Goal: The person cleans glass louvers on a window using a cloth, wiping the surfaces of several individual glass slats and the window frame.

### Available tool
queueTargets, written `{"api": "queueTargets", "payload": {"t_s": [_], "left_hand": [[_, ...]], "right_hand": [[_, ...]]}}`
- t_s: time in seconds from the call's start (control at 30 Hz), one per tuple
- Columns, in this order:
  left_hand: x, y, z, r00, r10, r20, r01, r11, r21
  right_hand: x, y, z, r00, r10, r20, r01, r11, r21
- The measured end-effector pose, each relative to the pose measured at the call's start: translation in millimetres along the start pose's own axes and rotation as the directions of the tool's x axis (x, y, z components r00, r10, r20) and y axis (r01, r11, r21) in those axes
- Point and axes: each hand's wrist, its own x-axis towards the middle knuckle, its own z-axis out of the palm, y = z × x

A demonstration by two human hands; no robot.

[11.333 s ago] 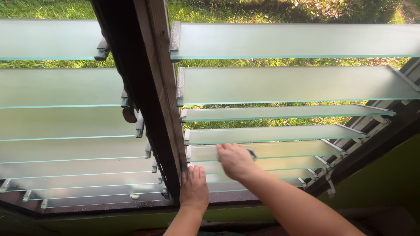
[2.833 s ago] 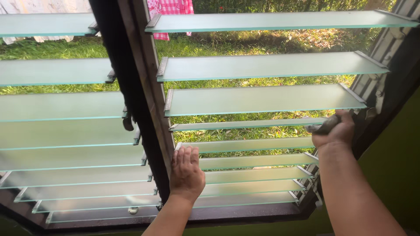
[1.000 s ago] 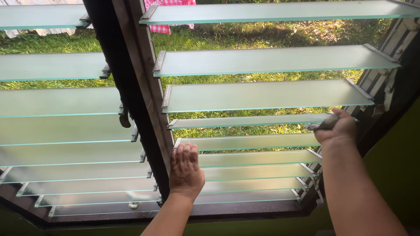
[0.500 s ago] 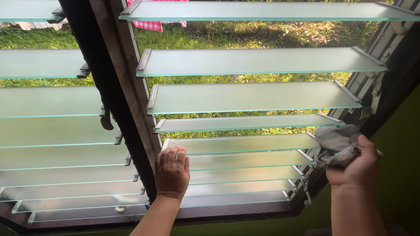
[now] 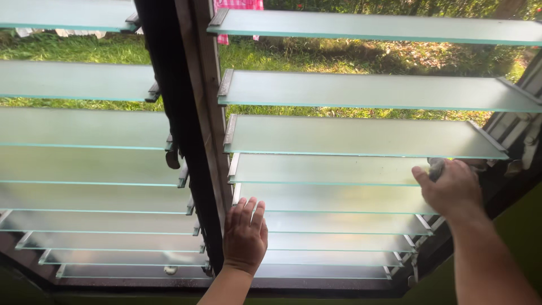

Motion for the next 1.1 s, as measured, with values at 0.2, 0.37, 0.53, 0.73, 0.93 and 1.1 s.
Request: {"api": "queueTargets", "payload": {"t_s": [0.2, 0.37, 0.53, 0.73, 0.93, 1.1], "left_hand": [[2.1, 2.8, -4.9, 0.999, -0.046, -0.006, 0.046, 0.998, -0.036], [5.5, 3.1, -3.8, 0.998, -0.057, -0.020, 0.056, 0.998, -0.034], [4.0, -0.2, -4.8, 0.999, -0.043, 0.012, 0.044, 0.998, -0.035], [6.9, -5.7, -13.4, 0.997, 0.006, 0.078, -0.006, 1.000, -0.001], [8.5, -6.4, -23.9, 0.992, 0.048, 0.116, -0.053, 0.998, 0.039], [13.0, -10.1, -20.3, 0.997, 0.039, 0.071, -0.041, 0.999, 0.031]], "right_hand": [[62.0, -35.7, -16.6, 0.901, -0.275, 0.334, 0.202, 0.950, 0.238], [33.1, -149.4, -33.0, 0.714, 0.008, 0.700, 0.003, 1.000, -0.015], [-0.1, -269.7, -29.7, 0.692, -0.298, 0.658, 0.277, 0.951, 0.138], [-31.7, -367.1, -40.9, 0.520, -0.413, 0.748, 0.299, 0.908, 0.294], [-52.4, -380.7, -17.2, 0.522, -0.673, 0.524, 0.708, 0.685, 0.173], [-65.7, -334.3, 11.9, 0.596, -0.778, 0.202, 0.786, 0.616, 0.052]]}}
